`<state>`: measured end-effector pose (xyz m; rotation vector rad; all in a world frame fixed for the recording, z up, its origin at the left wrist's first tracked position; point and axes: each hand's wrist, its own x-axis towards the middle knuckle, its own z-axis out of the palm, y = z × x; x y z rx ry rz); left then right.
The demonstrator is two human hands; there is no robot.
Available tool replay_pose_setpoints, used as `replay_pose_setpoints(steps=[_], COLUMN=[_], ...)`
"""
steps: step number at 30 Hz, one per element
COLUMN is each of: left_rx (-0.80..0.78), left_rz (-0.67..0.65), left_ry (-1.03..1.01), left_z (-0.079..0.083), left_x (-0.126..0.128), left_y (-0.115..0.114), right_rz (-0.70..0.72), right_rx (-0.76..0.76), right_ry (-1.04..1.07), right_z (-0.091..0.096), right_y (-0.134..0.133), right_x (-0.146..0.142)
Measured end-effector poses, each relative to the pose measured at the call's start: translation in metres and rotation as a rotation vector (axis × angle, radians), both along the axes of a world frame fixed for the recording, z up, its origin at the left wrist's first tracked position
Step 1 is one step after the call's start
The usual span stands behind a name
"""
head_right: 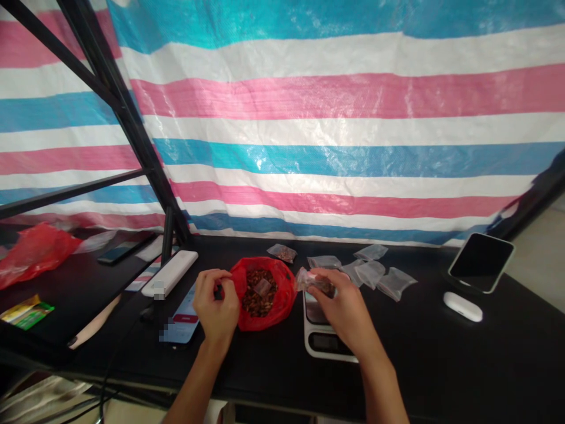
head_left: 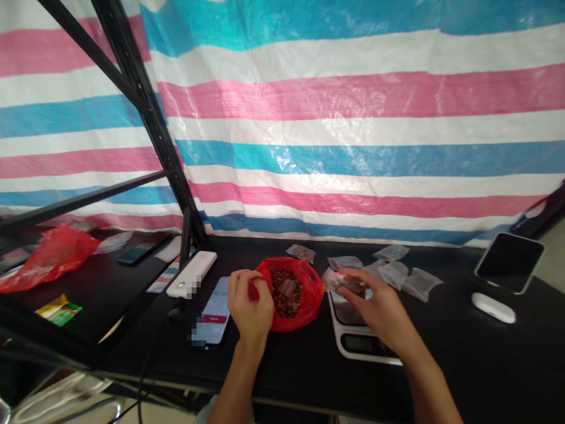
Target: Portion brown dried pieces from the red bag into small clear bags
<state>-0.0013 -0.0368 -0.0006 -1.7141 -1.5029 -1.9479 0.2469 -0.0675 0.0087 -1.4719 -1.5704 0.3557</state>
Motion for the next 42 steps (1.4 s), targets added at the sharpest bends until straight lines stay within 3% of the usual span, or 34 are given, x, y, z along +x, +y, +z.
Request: replay_pose_setpoints(steps=[6,11,15,22,32,42], left_rx=[0.056,0.096,0.129,0.144,0.167,0.171], left_rz=[0.008,-0.017,-0.064,-0.100,-0.092,-0.171], left_ry=[0.056,0.101,0.147,0.187,0.205,0.234], left_z=[-0.001,0.001,0.002,0.000,0.008,0.001], left_x=[0.003,0.012,0.017,0.021,0.014,0.027], left_y=[0.001,-0.003,-0.006,-0.006,-0.014,-0.014], right_rz=[-0.263,-0.463,-0.536,-0.541,-0.375,-0.297], right_rx=[-0.062,0.033,0.074,0.109,0.179,-0.046], right_ry=[-0.183,-0.080,0.004,0.069,-0.093,-0.276], right_z=[-0.007,-0.003,0.001,0.000,-0.012,-0.010], right_y=[-0.010,-0.017,-0.022,-0.025,-0.012,-0.019], right_x=[0.048,0.069,0.080,0.081,0.076,0.057])
